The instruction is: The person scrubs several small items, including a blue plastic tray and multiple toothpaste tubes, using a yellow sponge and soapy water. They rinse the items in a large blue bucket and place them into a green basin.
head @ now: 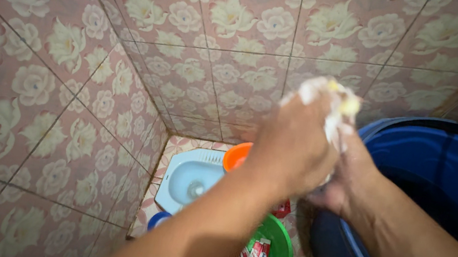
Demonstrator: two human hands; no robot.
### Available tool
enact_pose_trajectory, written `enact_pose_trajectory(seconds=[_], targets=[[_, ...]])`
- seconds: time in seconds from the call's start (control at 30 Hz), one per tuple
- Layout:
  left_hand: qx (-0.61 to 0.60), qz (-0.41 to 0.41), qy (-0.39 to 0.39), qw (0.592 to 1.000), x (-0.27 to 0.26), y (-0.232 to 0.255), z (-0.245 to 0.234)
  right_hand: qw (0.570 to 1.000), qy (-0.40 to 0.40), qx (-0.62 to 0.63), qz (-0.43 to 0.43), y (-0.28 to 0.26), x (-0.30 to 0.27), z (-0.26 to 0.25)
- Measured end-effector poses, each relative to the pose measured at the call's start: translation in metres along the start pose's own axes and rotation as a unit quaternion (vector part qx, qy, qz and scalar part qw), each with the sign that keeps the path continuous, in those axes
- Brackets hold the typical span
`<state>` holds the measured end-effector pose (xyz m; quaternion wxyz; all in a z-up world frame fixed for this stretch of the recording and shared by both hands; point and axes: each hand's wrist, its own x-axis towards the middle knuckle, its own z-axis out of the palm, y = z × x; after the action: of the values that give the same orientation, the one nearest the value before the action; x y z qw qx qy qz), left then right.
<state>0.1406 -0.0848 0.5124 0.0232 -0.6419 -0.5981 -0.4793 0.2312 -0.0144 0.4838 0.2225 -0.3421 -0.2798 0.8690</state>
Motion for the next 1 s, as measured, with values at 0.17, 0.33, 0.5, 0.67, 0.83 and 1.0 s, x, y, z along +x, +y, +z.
enact_pose_trajectory(seconds=[0.17, 0.33, 0.5, 0.67, 0.83, 1.0], targets=[[-0.048, 0.13, -0.054, 0.989, -0.047, 0.018, -0.011, 0.994, -0.055, 0.038, -0.083, -0.015, 0.027, -0.048], [-0.045, -0.069, -0.068, 0.994, -0.041, 0.02, -0.014, 0.986, -0.138, 0.08, -0.045, -0.014, 0.038, -0.055], [-0.029, 0.084, -0.032, 0.995, -0.046, 0.027, -0.013, 0.997, -0.065, -0.029, 0.0, -0.041, 0.037, -0.05], [-0.093, -0.017, -0.021, 0.995, -0.055, 0.017, -0.025, 0.995, -0.092, 0.04, -0.023, -0.029, 0.013, -0.02], [-0.075, -0.082, 0.106, 0.988, -0.036, 0.001, -0.01, 0.99, -0.083, -0.049, -0.103, -0.027, -0.022, 0.024], [-0.074, -0.227, 0.081, 0.968, 0.017, -0.027, -0.023, 0.995, -0.038, -0.079, -0.042, -0.009, -0.032, 0.048]])
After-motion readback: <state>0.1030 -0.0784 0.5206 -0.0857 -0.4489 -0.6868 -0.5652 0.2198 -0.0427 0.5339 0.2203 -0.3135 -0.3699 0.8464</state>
